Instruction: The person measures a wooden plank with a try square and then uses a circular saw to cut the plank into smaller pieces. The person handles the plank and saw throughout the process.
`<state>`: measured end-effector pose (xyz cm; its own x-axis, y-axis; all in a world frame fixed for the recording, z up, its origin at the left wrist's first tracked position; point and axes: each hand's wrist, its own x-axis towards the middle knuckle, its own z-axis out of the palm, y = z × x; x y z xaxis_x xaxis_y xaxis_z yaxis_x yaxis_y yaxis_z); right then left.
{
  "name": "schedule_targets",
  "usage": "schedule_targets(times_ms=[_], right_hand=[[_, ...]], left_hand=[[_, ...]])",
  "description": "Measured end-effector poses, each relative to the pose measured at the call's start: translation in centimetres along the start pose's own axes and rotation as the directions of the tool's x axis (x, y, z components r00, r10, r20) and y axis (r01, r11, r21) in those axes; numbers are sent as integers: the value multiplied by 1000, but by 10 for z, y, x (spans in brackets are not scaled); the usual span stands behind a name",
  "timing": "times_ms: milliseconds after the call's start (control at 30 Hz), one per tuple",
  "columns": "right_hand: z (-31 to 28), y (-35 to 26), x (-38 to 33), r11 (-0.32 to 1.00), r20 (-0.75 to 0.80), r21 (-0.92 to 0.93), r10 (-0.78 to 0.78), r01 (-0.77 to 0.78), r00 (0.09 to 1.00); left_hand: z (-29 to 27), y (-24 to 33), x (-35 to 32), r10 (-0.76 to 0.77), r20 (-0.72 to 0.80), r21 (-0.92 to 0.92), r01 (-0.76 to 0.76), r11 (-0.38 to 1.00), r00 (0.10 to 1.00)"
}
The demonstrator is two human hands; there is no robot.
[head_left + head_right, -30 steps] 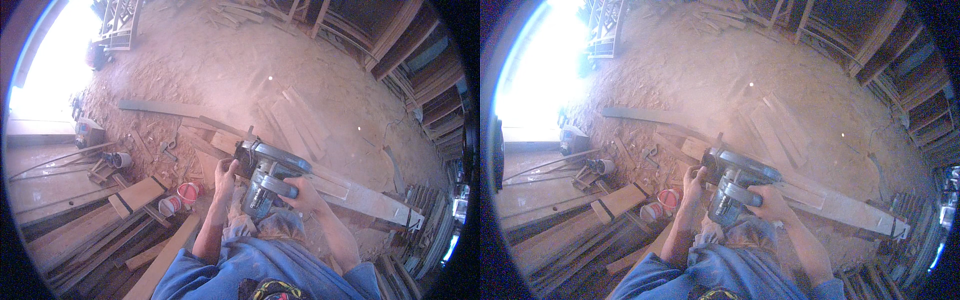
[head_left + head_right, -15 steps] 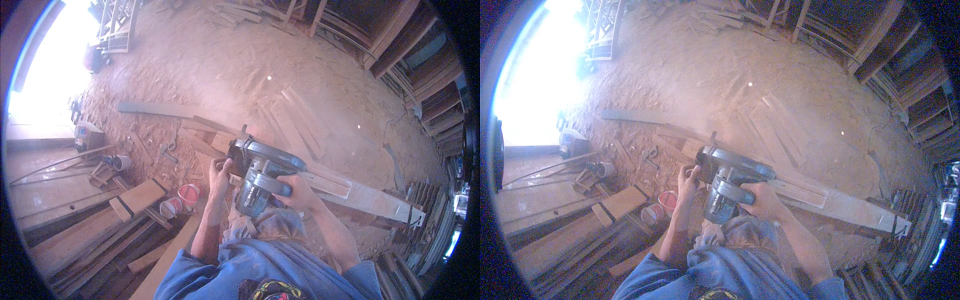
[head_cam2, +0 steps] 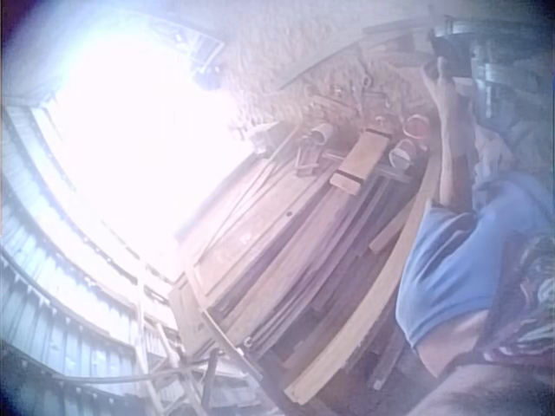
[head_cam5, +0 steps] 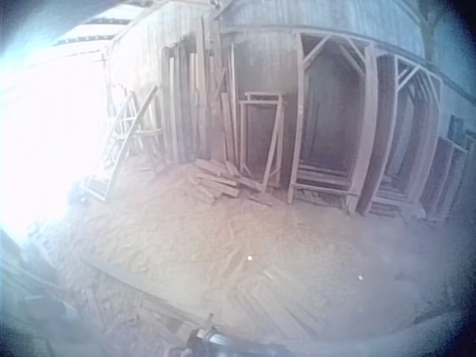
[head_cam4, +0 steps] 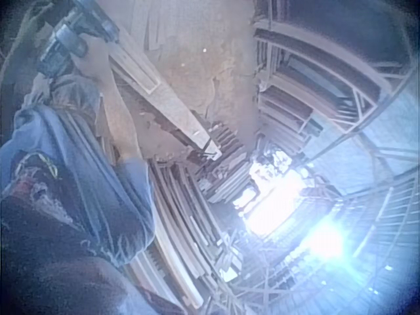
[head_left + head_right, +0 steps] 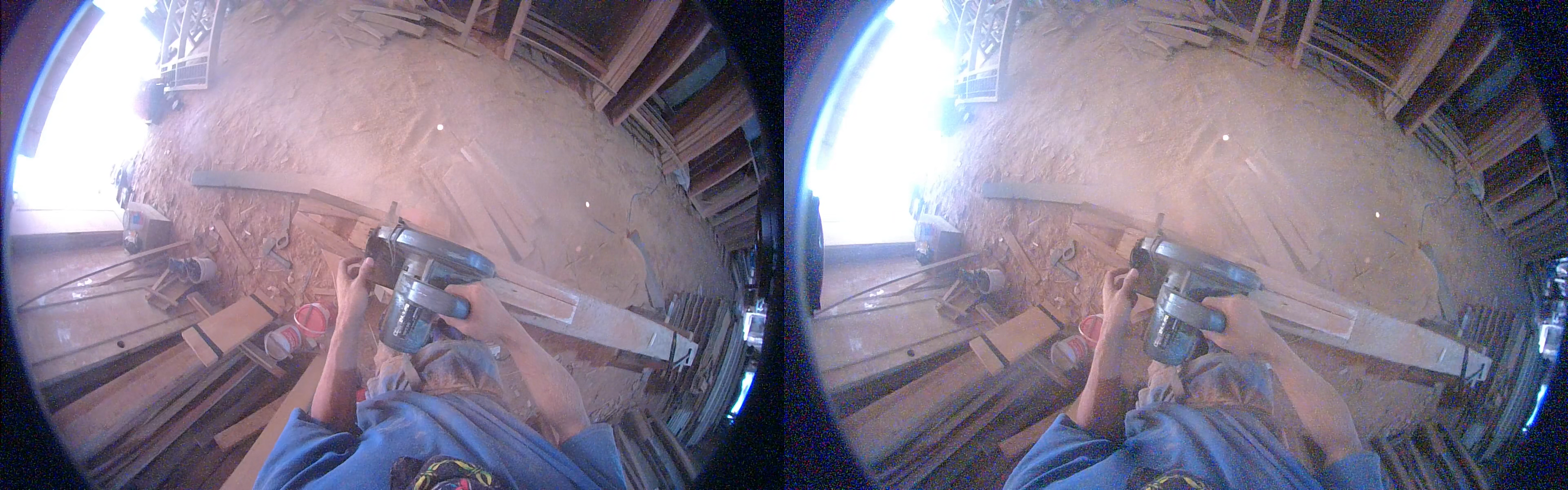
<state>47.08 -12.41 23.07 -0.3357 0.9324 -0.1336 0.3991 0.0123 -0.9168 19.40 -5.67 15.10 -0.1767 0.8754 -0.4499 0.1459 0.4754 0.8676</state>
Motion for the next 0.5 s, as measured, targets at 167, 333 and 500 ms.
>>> schedule_targets(times_ms=[167, 333, 500], right_hand=[[2, 7, 1, 999, 23, 27, 27, -28, 999], [4, 7, -2, 999, 36, 20, 47, -47, 998], [9, 14, -3, 1000, 18, -8, 24, -24, 1000]], left_hand=[[-1, 1, 2, -12, 24, -39, 13, 999, 1000], [-1, 0, -2, 11, -3, -31, -11, 999, 1000], [0, 3, -8, -15, -12, -36, 14, 999, 1000]])
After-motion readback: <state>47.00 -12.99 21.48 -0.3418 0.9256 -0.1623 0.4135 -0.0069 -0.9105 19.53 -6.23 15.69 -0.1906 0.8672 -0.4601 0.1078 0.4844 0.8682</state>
